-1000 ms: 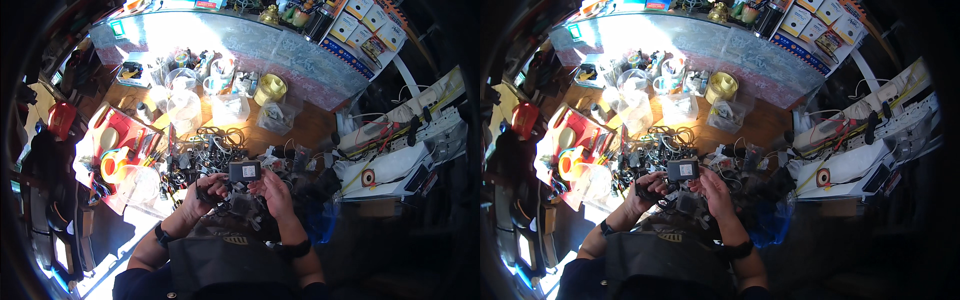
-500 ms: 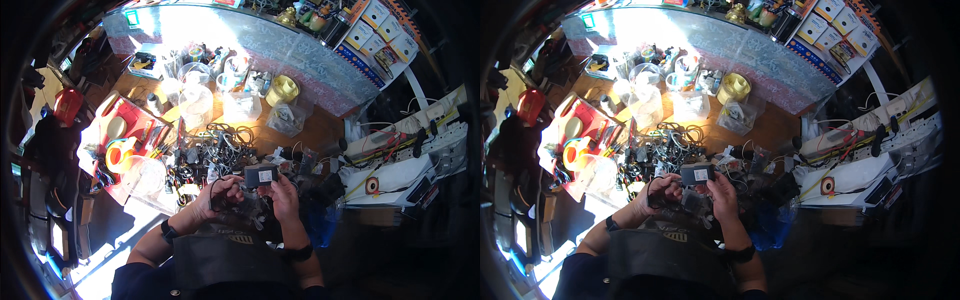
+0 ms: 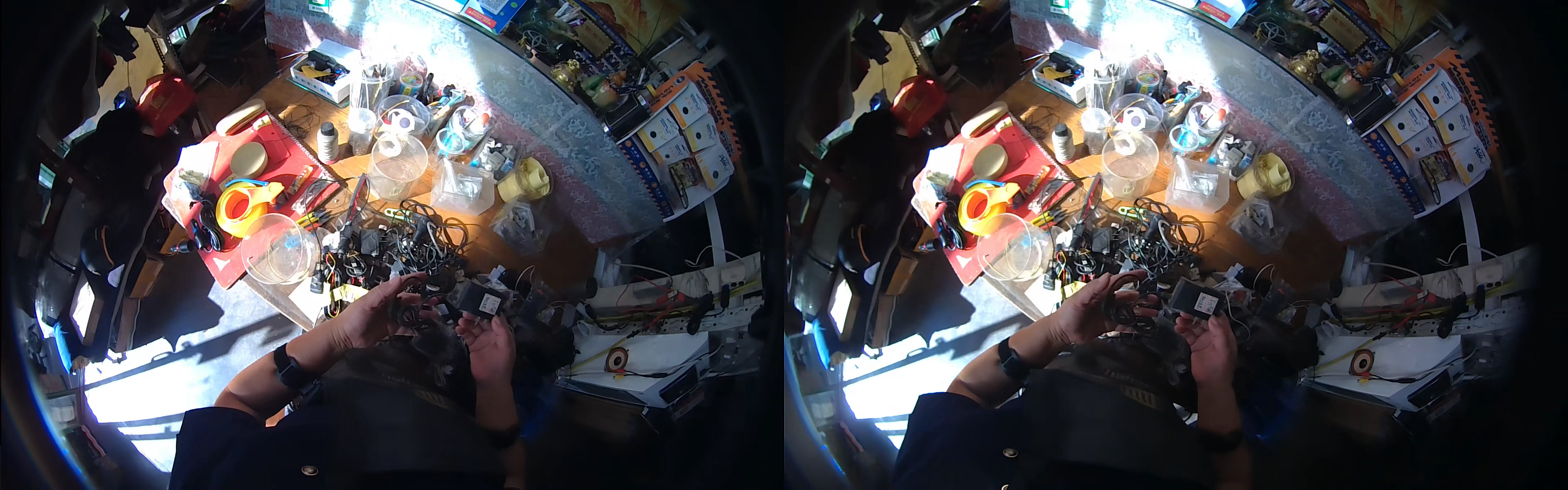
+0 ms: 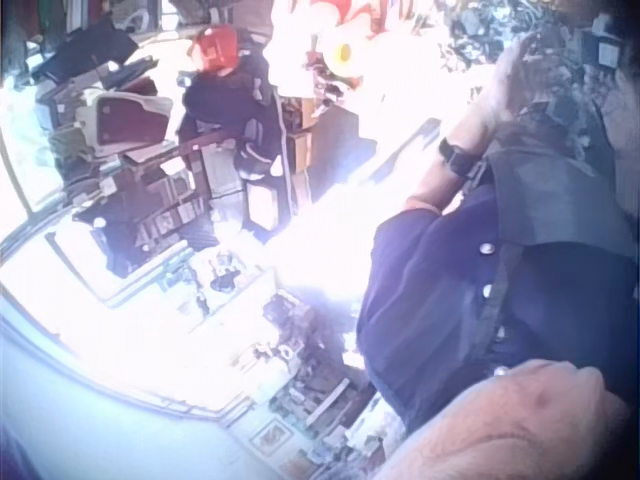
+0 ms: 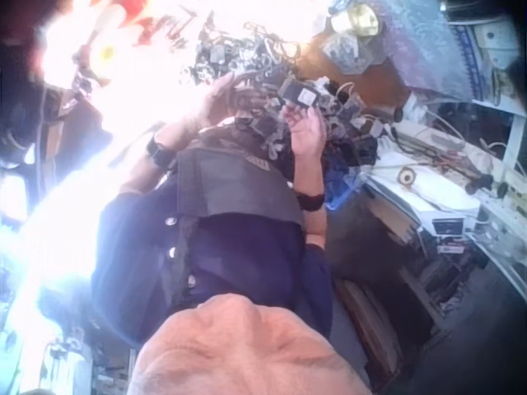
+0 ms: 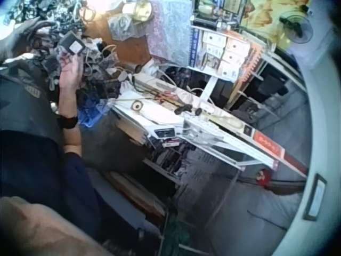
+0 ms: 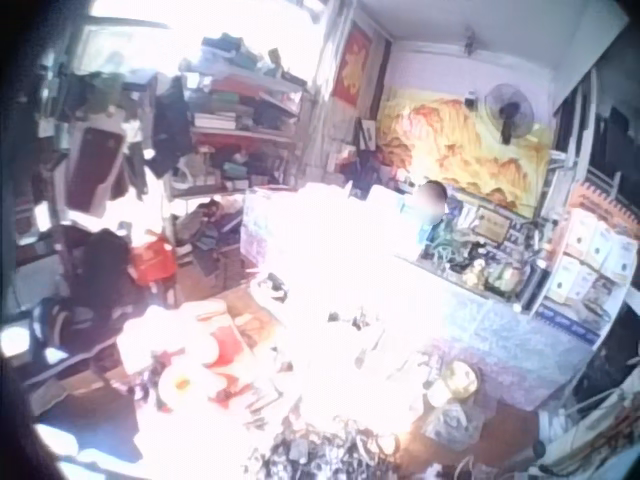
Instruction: The person sorts through a cluttered pile of electronic components and cables on a workbench. They pick up and examine various items including a small black box, a camera, and tangled wires, then place them back on the table.
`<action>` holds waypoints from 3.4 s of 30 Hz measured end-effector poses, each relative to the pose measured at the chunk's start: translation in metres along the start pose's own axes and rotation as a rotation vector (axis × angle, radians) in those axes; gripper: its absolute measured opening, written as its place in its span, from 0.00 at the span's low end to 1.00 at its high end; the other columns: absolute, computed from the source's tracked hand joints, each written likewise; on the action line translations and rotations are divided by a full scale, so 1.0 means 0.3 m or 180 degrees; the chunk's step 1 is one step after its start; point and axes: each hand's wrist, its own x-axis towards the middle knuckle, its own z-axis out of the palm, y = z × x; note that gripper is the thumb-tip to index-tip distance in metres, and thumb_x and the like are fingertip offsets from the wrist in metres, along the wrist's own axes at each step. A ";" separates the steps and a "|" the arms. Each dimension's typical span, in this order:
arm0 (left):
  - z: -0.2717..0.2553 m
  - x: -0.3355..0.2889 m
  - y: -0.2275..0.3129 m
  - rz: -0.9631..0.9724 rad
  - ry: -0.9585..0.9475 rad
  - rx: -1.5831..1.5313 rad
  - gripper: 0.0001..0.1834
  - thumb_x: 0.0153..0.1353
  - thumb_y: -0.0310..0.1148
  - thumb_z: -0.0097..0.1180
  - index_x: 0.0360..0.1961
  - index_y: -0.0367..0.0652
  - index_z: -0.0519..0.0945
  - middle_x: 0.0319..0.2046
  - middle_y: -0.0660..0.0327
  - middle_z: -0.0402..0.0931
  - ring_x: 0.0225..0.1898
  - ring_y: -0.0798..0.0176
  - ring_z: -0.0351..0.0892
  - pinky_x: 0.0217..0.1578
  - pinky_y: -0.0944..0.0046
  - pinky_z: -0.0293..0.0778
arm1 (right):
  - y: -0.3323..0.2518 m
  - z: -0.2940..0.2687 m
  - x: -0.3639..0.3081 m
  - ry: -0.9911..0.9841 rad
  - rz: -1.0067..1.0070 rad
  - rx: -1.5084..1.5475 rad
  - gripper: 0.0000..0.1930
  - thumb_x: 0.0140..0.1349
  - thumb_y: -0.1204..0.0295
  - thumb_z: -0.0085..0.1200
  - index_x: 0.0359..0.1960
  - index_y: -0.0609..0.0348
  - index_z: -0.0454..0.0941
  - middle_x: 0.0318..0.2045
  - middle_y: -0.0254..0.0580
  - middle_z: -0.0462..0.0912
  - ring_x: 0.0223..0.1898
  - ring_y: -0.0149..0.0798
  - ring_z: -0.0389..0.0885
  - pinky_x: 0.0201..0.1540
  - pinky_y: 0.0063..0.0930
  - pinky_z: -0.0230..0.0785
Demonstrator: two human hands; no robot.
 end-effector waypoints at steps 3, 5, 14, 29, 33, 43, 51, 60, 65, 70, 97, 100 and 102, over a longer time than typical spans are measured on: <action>0.017 -0.005 0.003 0.0009 0.0016 0.0353 0.38 0.55 0.48 0.55 0.62 0.47 0.55 0.55 0.50 0.64 0.57 0.52 0.65 0.48 0.55 0.68 | 0.016 0.034 -0.007 -0.0174 0.0204 -0.0220 0.18 0.61 0.68 0.42 0.51 0.64 0.64 0.39 0.52 0.78 0.40 0.42 0.78 0.42 0.33 0.70; 0.025 -0.003 0.001 0.0016 -0.0012 0.0533 0.35 0.55 0.41 0.58 0.60 0.44 0.57 0.53 0.52 0.65 0.55 0.53 0.67 0.46 0.58 0.69 | 0.025 0.054 -0.012 -0.0342 0.0260 -0.0253 0.16 0.61 0.67 0.45 0.48 0.63 0.66 0.38 0.49 0.78 0.37 0.39 0.77 0.39 0.28 0.69; -0.009 -0.018 -0.010 0.0143 0.0390 0.0437 0.18 0.60 0.26 0.48 0.51 0.36 0.66 0.44 0.53 0.73 0.45 0.52 0.76 0.48 0.57 0.71 | 0.036 0.113 -0.040 -0.0243 0.0426 -0.0505 0.15 0.58 0.74 0.48 0.48 0.59 0.67 0.35 0.46 0.77 0.32 0.35 0.76 0.35 0.27 0.67; 0.012 -0.073 0.041 0.0534 0.0372 0.0695 0.16 0.60 0.28 0.50 0.49 0.36 0.68 0.41 0.58 0.74 0.41 0.59 0.77 0.45 0.61 0.72 | 0.053 0.159 -0.028 -0.0465 0.0445 -0.0618 0.16 0.58 0.74 0.50 0.49 0.59 0.68 0.35 0.38 0.78 0.34 0.31 0.77 0.37 0.25 0.70; 0.013 -0.085 0.049 0.0482 0.0441 0.0779 0.16 0.60 0.29 0.50 0.49 0.37 0.67 0.41 0.58 0.74 0.41 0.58 0.77 0.45 0.61 0.72 | 0.050 0.168 -0.028 -0.0417 0.0491 -0.0801 0.18 0.57 0.71 0.50 0.50 0.60 0.67 0.35 0.42 0.78 0.34 0.33 0.77 0.37 0.26 0.69; 0.005 -0.085 0.044 0.0541 0.0459 0.0706 0.15 0.63 0.28 0.46 0.49 0.35 0.67 0.42 0.56 0.74 0.41 0.57 0.77 0.46 0.62 0.72 | 0.057 0.163 -0.018 -0.0428 0.0422 -0.0802 0.16 0.59 0.72 0.47 0.49 0.62 0.68 0.34 0.43 0.78 0.33 0.33 0.76 0.36 0.26 0.68; -0.031 -0.120 0.068 0.0656 0.0795 0.0831 0.15 0.61 0.28 0.48 0.49 0.37 0.67 0.41 0.57 0.73 0.41 0.58 0.78 0.45 0.59 0.73 | 0.054 0.092 -0.034 -0.0226 0.0357 -0.0604 0.13 0.59 0.74 0.47 0.45 0.64 0.72 0.32 0.42 0.77 0.31 0.32 0.75 0.37 0.24 0.68; -0.128 -0.394 0.328 0.2223 0.2464 0.2496 0.14 0.62 0.25 0.45 0.50 0.37 0.71 0.36 0.58 0.77 0.34 0.63 0.80 0.36 0.66 0.76 | 0.088 -0.064 -0.083 0.0695 0.0313 -0.0516 0.10 0.60 0.74 0.46 0.42 0.64 0.73 0.29 0.42 0.79 0.29 0.33 0.76 0.33 0.25 0.69; -0.268 -0.449 0.399 0.1646 0.3257 0.3608 0.14 0.60 0.23 0.46 0.47 0.35 0.74 0.31 0.61 0.76 0.30 0.72 0.76 0.34 0.73 0.71 | 0.105 -0.060 -0.080 0.0498 0.0345 -0.0441 0.10 0.60 0.73 0.46 0.41 0.64 0.73 0.29 0.42 0.78 0.29 0.33 0.76 0.33 0.26 0.69; -0.434 -0.362 0.406 0.1279 0.3462 0.5080 0.13 0.54 0.22 0.49 0.42 0.34 0.77 0.31 0.50 0.79 0.27 0.62 0.79 0.31 0.66 0.74 | 0.092 -0.048 -0.080 0.0357 0.0292 -0.0569 0.10 0.61 0.73 0.46 0.41 0.62 0.73 0.30 0.40 0.78 0.31 0.32 0.76 0.35 0.25 0.68; -0.209 -0.303 0.251 0.2046 0.3542 0.6427 0.11 0.58 0.23 0.47 0.41 0.38 0.75 0.41 0.53 0.73 0.41 0.55 0.75 0.44 0.62 0.70 | -0.255 -0.654 0.447 0.2404 0.1904 -0.6513 0.28 0.48 0.45 0.53 0.40 0.56 0.79 0.42 0.45 0.80 0.46 0.43 0.76 0.51 0.35 0.58; -0.152 -0.264 0.205 0.1938 0.3341 0.6225 0.10 0.57 0.21 0.47 0.40 0.39 0.76 0.40 0.54 0.74 0.43 0.55 0.74 0.45 0.61 0.69 | -0.243 -0.721 0.466 0.2736 0.1943 -0.5989 0.27 0.48 0.47 0.53 0.41 0.57 0.78 0.43 0.46 0.79 0.47 0.45 0.76 0.53 0.38 0.58; -0.131 -0.240 0.188 0.2063 0.3031 0.6240 0.11 0.55 0.19 0.48 0.39 0.39 0.76 0.39 0.55 0.74 0.42 0.56 0.75 0.45 0.62 0.69 | -0.236 -0.799 0.458 0.2954 0.1892 -0.5521 0.27 0.48 0.50 0.53 0.42 0.59 0.78 0.44 0.48 0.78 0.49 0.48 0.75 0.55 0.42 0.57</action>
